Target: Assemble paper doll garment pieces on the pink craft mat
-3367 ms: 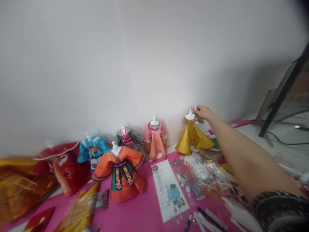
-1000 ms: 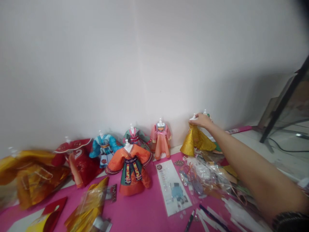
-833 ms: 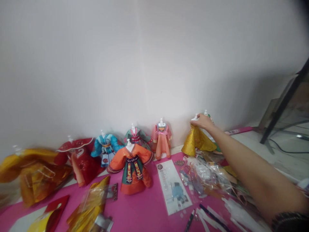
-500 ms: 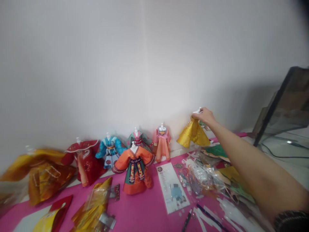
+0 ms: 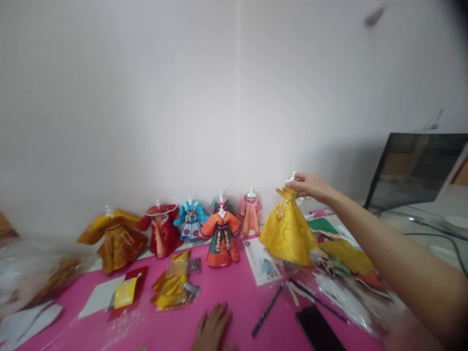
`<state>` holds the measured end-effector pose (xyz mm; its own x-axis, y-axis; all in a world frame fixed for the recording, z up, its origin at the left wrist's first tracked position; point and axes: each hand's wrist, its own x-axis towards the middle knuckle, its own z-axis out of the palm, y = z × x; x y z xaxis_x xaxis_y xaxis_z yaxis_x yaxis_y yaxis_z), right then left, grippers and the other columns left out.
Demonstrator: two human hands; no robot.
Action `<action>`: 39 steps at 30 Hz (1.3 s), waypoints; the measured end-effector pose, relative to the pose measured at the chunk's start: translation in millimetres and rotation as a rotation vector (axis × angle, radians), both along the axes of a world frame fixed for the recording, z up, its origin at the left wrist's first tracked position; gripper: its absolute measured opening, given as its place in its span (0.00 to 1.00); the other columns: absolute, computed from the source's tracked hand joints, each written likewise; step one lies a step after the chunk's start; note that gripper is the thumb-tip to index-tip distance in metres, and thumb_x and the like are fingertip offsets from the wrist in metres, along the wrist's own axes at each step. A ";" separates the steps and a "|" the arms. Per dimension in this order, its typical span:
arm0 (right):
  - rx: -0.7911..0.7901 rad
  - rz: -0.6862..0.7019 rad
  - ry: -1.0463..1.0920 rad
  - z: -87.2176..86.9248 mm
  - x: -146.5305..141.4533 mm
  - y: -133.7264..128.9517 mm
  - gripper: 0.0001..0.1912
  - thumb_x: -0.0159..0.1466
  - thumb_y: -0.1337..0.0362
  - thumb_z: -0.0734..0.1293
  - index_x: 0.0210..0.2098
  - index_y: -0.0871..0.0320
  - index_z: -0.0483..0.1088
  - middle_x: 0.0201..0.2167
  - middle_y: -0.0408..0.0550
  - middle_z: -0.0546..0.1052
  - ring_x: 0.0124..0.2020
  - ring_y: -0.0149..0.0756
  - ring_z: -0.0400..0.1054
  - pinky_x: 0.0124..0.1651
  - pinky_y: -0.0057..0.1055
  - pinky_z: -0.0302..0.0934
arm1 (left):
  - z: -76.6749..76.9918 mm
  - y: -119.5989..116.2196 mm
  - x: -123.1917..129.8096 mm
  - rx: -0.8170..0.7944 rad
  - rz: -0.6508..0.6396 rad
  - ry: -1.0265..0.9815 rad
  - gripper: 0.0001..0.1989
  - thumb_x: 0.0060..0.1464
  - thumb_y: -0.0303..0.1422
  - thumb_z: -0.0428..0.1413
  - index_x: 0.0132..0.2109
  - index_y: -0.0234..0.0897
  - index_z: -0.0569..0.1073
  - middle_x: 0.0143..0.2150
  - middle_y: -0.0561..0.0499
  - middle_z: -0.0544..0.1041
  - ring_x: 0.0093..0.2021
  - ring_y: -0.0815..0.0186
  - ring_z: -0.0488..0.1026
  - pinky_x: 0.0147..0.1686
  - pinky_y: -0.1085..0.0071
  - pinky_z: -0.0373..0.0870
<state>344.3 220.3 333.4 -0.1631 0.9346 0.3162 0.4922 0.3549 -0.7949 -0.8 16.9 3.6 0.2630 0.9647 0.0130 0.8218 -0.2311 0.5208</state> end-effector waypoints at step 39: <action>-0.243 0.478 0.112 -169.8 -117.3 -306.0 0.30 0.55 0.61 0.74 0.57 0.47 0.67 0.53 0.49 0.74 0.54 0.47 0.69 0.58 0.41 0.62 | 125.7 -156.1 45.0 -0.045 0.258 -1.579 0.13 0.48 0.38 0.69 0.29 0.36 0.75 0.29 0.54 0.75 0.32 0.68 0.71 0.36 0.73 0.65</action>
<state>227.0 -85.7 163.5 -0.5654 0.8127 0.1405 0.2290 0.3183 -0.9199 44.3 -139.2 129.3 -0.1486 0.9862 0.0733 -0.5087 -0.1398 0.8495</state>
